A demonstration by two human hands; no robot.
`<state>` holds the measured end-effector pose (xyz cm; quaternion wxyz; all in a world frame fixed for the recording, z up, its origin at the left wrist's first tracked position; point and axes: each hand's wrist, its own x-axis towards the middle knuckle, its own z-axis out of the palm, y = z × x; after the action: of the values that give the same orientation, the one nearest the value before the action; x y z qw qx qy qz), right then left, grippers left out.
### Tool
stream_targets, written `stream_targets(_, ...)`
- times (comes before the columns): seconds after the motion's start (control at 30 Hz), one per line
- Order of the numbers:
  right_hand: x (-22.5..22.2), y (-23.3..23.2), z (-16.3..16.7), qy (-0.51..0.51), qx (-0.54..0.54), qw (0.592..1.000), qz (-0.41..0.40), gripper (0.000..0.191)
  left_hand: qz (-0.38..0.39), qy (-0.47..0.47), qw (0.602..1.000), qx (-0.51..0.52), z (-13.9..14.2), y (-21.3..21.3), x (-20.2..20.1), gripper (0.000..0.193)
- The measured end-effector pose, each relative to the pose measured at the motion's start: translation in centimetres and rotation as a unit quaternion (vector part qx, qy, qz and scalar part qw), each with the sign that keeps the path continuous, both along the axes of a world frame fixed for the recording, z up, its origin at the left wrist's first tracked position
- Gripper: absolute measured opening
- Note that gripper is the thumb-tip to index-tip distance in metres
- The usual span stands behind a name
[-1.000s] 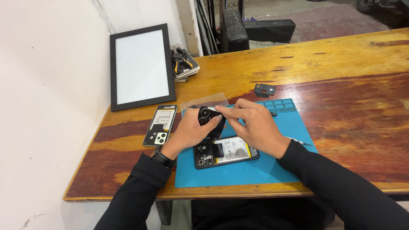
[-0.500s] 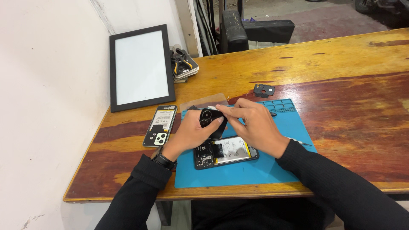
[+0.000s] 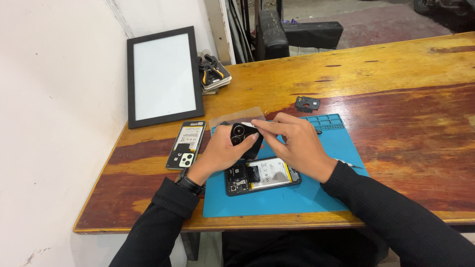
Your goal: The person disassembles a smartphone by removing the back cover and using a prying tool to separate components. They handle the phone body, back cover, and internal parts on a blue mat while using a screwdriver and prying tool.
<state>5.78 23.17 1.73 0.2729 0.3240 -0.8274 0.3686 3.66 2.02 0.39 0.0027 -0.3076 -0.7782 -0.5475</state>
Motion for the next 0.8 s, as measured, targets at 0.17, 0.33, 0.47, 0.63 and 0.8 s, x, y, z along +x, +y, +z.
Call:
stream_targets(0.17,0.04,0.09,-0.13,0.012,-0.001,1.0,0.001,0.03,-0.009,-0.022,0.999,0.024,-0.38,-0.04,-0.14,0.02)
stream_targets(0.33,0.05,0.03,-0.19,0.012,0.003,1.0,0.002,0.032,0.007,-0.03,0.999,0.014,-0.48,-0.17,-0.32,0.021)
stream_targets(0.47,0.06,0.05,-0.16,0.0,0.005,1.0,-0.001,0.031,-0.002,-0.031,0.999,0.025,-0.5,-0.18,-0.26,0.021)
stream_targets(0.63,0.05,0.01,-0.13,-0.002,0.004,1.0,-0.005,0.03,0.011,-0.021,1.0,0.019,-0.43,-0.17,-0.29,0.021)
stream_targets(0.8,0.04,0.02,-0.1,-0.006,0.003,1.0,-0.001,0.031,0.008,-0.028,0.999,0.02,-0.38,-0.18,-0.16,0.02)
